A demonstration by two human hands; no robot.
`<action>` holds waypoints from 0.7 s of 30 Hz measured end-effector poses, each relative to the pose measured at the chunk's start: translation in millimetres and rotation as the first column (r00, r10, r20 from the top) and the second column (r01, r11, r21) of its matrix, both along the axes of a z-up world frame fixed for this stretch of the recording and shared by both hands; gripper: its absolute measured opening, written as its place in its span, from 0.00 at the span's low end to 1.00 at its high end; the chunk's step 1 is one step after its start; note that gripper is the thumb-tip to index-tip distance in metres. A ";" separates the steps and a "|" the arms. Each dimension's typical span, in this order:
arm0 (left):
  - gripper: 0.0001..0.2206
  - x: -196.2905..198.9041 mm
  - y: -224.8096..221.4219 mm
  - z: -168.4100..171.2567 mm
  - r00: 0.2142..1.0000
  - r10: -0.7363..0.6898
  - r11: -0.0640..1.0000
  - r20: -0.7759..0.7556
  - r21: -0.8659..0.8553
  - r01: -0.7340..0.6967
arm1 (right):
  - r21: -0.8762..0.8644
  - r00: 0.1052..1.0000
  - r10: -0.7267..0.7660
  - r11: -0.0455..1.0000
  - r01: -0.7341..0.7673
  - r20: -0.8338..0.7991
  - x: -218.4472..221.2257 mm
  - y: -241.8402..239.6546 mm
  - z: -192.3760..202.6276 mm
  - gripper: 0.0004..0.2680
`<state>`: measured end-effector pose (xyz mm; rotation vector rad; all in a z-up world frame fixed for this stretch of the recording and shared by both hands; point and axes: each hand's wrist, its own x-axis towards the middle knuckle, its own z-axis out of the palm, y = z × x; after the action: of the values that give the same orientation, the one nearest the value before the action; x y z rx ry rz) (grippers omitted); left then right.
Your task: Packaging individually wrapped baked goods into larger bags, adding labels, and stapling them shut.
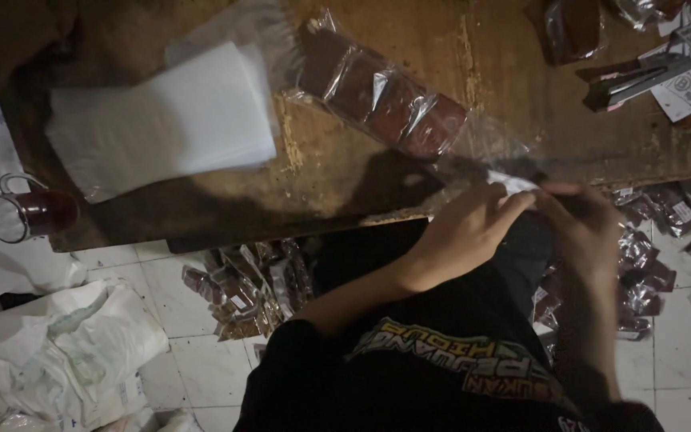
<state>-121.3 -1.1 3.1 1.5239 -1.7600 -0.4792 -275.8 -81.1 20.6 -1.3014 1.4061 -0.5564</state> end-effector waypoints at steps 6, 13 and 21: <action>0.09 1.8 -6.1 17.8 1.000 0.009 0.999 0.012 -0.043 -0.009 | 0.186 0.967 0.017 0.980 -0.066 0.256 25.0 -13.2 -31.5 0.04; 0.09 -14.5 -8.4 -7.7 0.992 -0.019 0.996 -0.122 -0.092 0.008 | 0.087 0.998 0.012 0.996 -0.018 0.067 23.0 -11.1 -46.2 0.07; 0.09 11.7 -1.4 -33.4 0.987 -0.017 0.948 -0.163 -0.317 -0.036 | -0.045 0.985 0.059 0.998 -0.053 0.160 57.7 -0.8 -65.4 0.10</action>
<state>-109.6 -2.5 -30.3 1.2294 -1.6117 -0.2871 -218.1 -81.9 -44.7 -1.2945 1.2268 -0.6409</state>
